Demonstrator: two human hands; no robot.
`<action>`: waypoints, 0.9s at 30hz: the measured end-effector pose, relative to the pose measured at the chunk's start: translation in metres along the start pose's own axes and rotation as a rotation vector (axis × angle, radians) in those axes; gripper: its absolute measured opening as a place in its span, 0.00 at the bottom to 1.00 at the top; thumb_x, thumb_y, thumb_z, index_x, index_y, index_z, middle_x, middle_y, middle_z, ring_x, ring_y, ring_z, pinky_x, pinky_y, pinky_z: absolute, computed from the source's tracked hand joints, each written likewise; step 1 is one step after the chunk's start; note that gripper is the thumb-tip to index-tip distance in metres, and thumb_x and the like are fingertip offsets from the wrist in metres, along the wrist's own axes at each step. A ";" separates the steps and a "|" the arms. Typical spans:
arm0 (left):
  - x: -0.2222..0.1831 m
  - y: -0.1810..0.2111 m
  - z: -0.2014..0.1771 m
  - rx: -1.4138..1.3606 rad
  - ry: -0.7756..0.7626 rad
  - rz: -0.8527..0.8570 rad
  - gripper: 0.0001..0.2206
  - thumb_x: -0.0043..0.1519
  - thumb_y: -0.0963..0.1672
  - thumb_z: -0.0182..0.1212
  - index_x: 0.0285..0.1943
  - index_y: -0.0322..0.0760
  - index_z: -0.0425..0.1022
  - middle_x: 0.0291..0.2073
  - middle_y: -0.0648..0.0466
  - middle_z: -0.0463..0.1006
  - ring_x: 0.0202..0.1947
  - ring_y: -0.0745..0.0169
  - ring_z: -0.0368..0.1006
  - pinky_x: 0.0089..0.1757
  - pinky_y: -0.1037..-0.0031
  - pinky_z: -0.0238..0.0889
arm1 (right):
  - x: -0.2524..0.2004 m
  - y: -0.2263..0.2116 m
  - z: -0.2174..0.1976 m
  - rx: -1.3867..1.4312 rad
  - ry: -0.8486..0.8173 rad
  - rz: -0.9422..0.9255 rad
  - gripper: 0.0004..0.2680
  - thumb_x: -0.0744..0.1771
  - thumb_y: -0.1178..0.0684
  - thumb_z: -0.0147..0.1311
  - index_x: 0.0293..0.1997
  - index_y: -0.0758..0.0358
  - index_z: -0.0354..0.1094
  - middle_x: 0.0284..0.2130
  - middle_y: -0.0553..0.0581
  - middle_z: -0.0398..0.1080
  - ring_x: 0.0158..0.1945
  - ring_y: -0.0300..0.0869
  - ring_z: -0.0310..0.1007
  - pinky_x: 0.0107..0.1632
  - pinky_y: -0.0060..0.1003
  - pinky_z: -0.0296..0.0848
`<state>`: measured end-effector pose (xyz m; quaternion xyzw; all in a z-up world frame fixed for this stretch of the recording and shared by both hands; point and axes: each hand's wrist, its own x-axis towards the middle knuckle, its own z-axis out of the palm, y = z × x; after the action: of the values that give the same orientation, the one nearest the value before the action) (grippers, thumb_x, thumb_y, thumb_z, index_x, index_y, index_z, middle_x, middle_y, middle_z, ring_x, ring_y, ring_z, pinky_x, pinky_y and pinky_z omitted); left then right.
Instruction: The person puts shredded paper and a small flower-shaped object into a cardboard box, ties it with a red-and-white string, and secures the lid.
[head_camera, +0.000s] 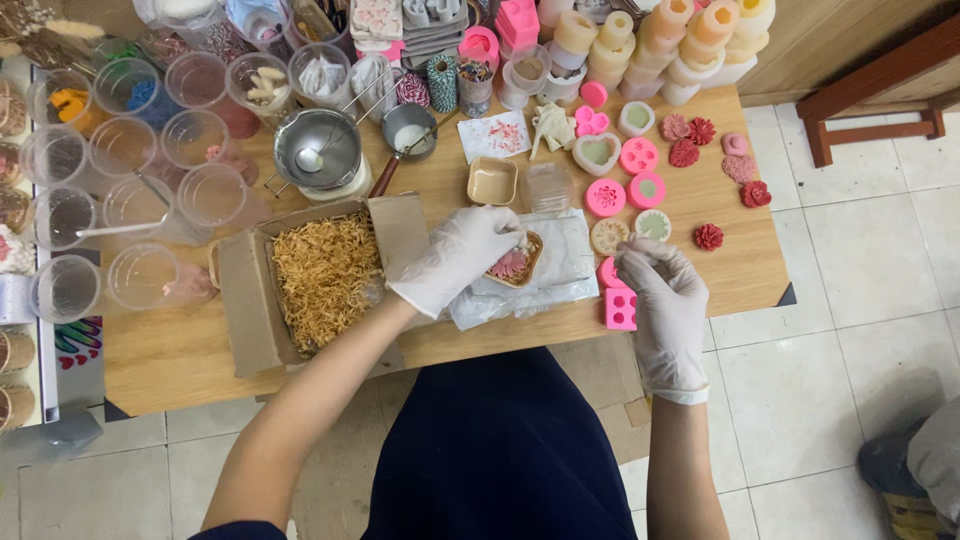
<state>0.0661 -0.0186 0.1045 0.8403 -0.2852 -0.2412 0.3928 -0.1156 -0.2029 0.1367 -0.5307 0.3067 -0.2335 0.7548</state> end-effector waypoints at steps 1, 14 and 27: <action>0.005 0.005 0.002 0.141 -0.020 0.053 0.10 0.59 0.50 0.64 0.41 0.44 0.82 0.33 0.49 0.83 0.35 0.53 0.79 0.38 0.62 0.69 | -0.002 0.000 -0.001 -0.008 0.008 0.003 0.08 0.67 0.65 0.57 0.50 0.69 0.71 0.43 0.56 0.76 0.44 0.36 0.77 0.50 0.29 0.75; 0.025 -0.003 0.030 0.305 0.006 0.249 0.07 0.56 0.48 0.67 0.33 0.43 0.81 0.29 0.48 0.82 0.35 0.46 0.79 0.38 0.56 0.68 | -0.010 -0.004 -0.007 0.010 0.030 0.026 0.08 0.67 0.64 0.58 0.50 0.69 0.71 0.42 0.57 0.76 0.44 0.36 0.77 0.50 0.30 0.75; 0.044 -0.023 0.040 0.370 0.181 0.539 0.13 0.49 0.46 0.71 0.43 0.50 0.81 0.38 0.57 0.81 0.45 0.54 0.74 0.45 0.60 0.63 | -0.005 0.017 0.005 -0.111 -0.055 0.006 0.09 0.66 0.65 0.59 0.50 0.70 0.71 0.40 0.57 0.77 0.44 0.37 0.77 0.49 0.29 0.74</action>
<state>0.0793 -0.0568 0.0548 0.8097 -0.5001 0.0025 0.3072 -0.1153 -0.1904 0.1228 -0.5771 0.2998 -0.1992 0.7331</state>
